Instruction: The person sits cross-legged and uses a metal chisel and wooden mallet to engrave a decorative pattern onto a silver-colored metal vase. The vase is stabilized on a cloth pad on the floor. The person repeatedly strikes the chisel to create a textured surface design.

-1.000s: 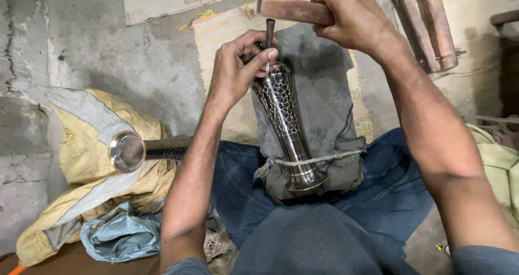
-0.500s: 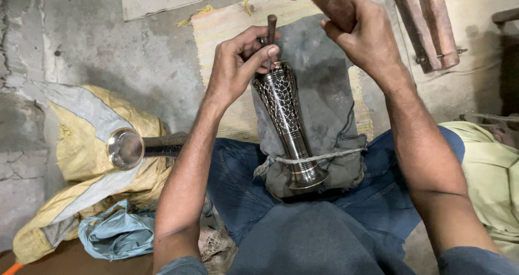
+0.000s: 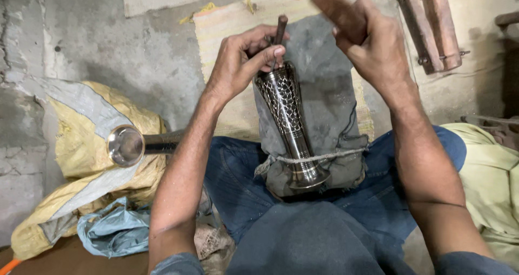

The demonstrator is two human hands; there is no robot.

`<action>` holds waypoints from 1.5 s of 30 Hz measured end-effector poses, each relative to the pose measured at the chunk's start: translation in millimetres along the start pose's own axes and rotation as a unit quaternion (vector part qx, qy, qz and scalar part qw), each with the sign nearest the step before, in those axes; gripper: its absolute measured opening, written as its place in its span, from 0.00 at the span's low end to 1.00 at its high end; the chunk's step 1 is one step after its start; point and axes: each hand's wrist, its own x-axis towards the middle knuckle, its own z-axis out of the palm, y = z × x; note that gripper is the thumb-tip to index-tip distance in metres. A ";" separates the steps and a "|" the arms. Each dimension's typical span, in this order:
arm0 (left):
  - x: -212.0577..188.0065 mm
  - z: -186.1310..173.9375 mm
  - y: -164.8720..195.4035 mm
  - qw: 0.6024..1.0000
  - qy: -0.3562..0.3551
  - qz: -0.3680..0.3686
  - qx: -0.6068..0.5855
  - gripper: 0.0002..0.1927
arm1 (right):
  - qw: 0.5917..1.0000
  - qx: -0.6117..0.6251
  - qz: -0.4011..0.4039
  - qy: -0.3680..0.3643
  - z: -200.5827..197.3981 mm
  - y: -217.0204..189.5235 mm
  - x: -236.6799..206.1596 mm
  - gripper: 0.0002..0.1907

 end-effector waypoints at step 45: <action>2.4 -6.3 -4.5 1.000 -0.006 0.017 0.026 0.16 | 0.996 -0.022 -0.059 -0.057 7.2 14.2 38.7 0.17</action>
